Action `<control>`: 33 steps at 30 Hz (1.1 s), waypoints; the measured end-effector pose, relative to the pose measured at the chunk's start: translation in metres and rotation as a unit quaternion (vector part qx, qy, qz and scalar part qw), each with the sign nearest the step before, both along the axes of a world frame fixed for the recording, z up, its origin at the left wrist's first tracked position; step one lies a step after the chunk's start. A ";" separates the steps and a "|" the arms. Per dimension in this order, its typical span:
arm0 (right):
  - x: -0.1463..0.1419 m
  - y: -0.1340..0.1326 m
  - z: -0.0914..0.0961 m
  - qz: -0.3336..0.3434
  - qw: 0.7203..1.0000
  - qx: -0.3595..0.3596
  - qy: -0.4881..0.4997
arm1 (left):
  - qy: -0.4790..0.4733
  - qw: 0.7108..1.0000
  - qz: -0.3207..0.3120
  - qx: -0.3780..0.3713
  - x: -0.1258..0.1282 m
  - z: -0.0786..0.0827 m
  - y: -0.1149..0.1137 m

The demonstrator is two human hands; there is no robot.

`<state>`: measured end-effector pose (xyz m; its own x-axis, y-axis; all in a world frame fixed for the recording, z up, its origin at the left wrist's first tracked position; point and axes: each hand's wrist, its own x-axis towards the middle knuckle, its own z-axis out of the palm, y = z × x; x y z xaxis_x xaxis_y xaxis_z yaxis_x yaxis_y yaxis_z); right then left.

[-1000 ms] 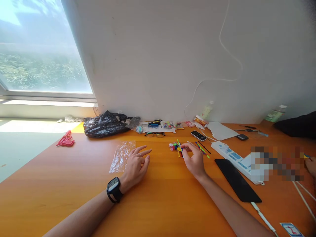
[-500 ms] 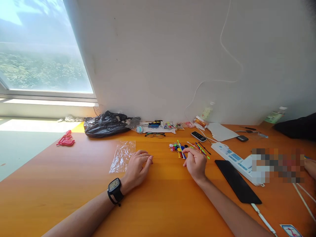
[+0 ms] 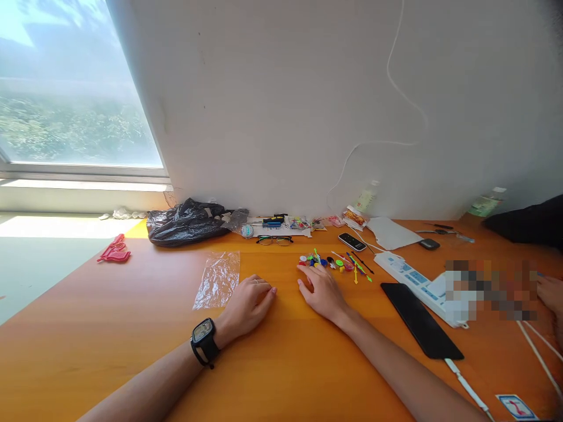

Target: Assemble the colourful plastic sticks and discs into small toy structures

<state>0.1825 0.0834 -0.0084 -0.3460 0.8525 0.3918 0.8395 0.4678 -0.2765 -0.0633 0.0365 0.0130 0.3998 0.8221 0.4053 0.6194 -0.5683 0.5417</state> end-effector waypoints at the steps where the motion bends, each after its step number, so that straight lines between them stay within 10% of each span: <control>1: 0.000 -0.001 0.001 0.010 1.000 -0.005 0.004 | 0.000 1.000 0.000 -0.002 0.000 -0.001 0.000; 11: 0.003 -0.002 -0.003 -0.036 0.998 -0.041 -0.018 | -0.031 0.999 0.006 0.006 -0.002 -0.007 0.004; 19: -0.013 -0.028 0.011 0.071 0.994 -0.035 0.071 | -0.110 0.994 0.002 0.001 0.000 0.002 -0.007; 26: -0.055 -0.057 0.038 0.306 0.815 -0.352 0.345 | -0.325 0.928 -0.075 -0.164 0.031 0.033 -0.011; 30: -0.073 -0.038 0.072 0.265 0.800 -0.331 0.424 | -0.372 0.870 -0.170 -0.273 0.048 0.066 0.013; 33: -0.080 -0.022 0.104 0.302 0.787 -0.334 0.422 | -0.388 0.879 -0.161 -0.226 0.050 0.088 0.030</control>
<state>0.1026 0.0615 0.0958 -0.6231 0.7463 0.2340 -0.0953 0.2246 -0.9698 -0.0136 0.0661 0.1007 0.3882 0.8644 0.3196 -0.1900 -0.2643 0.9456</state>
